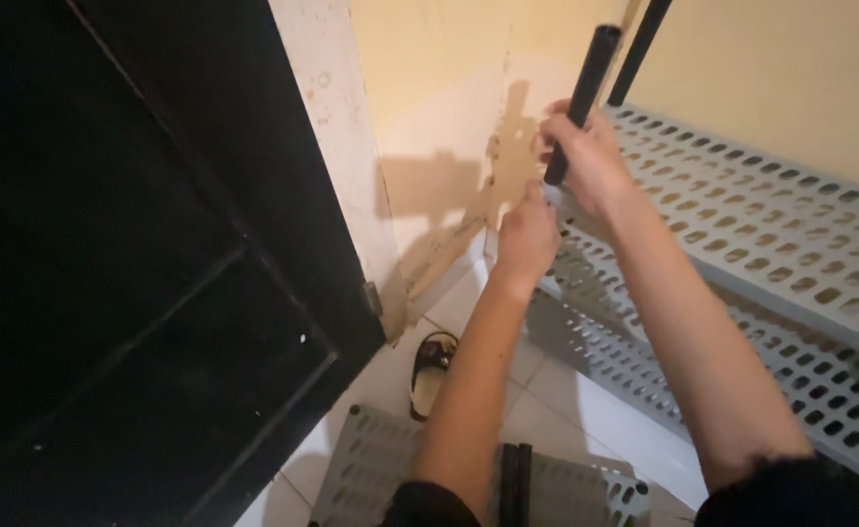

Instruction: The person assembles a multi-tier shoe rack by inserting black support poles into gray perforated shelves. They repeatedly attach and detach shelves and poles, adjusting the structure's height and configuration in a cluttered indoor space.

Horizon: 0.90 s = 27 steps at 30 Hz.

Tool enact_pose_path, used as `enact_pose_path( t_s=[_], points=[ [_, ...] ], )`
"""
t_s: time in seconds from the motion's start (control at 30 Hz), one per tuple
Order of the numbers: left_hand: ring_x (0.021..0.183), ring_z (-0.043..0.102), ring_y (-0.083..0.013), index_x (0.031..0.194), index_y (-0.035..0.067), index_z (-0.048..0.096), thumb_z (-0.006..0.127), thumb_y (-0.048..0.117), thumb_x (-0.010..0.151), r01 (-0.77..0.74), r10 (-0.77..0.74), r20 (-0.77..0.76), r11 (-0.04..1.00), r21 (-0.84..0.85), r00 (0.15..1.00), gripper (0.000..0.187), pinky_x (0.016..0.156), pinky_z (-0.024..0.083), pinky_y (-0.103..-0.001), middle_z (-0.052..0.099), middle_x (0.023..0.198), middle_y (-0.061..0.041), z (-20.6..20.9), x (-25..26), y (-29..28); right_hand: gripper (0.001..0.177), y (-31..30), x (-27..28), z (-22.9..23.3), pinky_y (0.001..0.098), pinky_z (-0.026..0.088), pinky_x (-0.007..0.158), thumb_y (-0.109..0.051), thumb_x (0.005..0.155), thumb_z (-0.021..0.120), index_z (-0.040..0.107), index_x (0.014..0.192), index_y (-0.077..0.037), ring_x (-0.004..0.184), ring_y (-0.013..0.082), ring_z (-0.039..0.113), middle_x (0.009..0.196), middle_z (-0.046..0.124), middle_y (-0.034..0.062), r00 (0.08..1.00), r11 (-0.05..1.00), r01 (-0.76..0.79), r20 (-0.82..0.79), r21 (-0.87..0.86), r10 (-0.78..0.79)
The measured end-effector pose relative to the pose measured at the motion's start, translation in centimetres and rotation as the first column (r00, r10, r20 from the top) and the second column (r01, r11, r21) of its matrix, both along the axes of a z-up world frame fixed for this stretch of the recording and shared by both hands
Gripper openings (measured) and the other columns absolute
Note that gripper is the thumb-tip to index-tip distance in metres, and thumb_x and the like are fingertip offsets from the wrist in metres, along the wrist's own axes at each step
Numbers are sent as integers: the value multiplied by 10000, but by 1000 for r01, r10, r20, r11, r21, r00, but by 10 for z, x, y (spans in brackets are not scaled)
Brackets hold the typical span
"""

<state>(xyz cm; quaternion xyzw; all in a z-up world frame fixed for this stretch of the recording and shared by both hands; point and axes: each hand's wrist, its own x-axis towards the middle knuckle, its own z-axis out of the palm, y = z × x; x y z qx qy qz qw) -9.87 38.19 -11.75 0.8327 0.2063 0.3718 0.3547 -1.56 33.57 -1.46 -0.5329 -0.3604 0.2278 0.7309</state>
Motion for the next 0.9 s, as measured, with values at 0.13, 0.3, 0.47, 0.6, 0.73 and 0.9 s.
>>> enact_pose_path(
  t_s=[0.13, 0.3, 0.47, 0.6, 0.73, 0.9],
  points=[
    [877, 694, -486, 1079, 22, 520, 561, 176, 983, 50, -45, 114, 998, -42, 992, 185, 779, 534, -581, 715, 893, -267, -2, -3, -3, 251, -11, -43, -29, 291, 550, 795, -41, 994, 713, 558, 1190, -17, 909, 113, 649, 986, 671, 34, 791, 882, 453, 398, 128, -464],
    [883, 688, -502, 1087, 13, 536, 566, 149, 976, 55, -46, 160, 997, -54, 986, 178, 774, 535, -582, 706, 897, -285, -1, -9, -3, 260, -17, -40, -39, 279, 550, 909, -30, 1078, 620, 574, 1332, -7, 1019, 124, 680, 1088, 705, 38, 756, 902, 406, 500, 147, -422],
    [853, 679, -514, 1161, -19, 494, 600, 124, 923, -8, 7, 37, 1000, 21, 999, 297, 770, 523, -599, 691, 911, -301, 1, -3, -1, 404, -27, -14, -24, 325, 562, 983, -127, 1117, 532, 446, 1508, -72, 1063, 148, 657, 1128, 660, 61, 974, 994, 93, 204, 51, -101],
    [838, 671, -516, 1213, -34, 473, 619, 143, 920, -10, 8, 35, 999, 40, 999, 372, 748, 522, -599, 691, 908, -305, 0, -5, -2, 533, -40, -23, -6, 408, 544, 1047, -208, 1108, 540, 319, 1584, -110, 1123, 213, 665, 1211, 673, 101, 990, 959, -62, -109, 275, 95],
    [888, 694, -489, 1285, 14, 516, 587, 155, 979, -6, 6, 6, 1000, 0, 1000, 345, 783, 540, -581, 711, 906, -285, -4, -2, -2, 559, -68, -61, 1, 410, 533, 1040, -206, 1106, 556, 280, 1588, -149, 1143, 223, 649, 1253, 670, 110, 982, 951, -129, -94, 281, 161],
    [1010, 677, -475, 1297, 4, 527, 677, 271, 926, 203, -197, 136, 979, -25, 971, 481, 854, 535, -524, 715, 1058, -289, -16, -1, 27, 432, -115, -113, -19, 378, 557, 927, -148, 1072, 629, 394, 1434, -140, 1145, 221, 664, 1261, 679, 130, 996, 976, -66, -43, 205, 77]
  ],
)
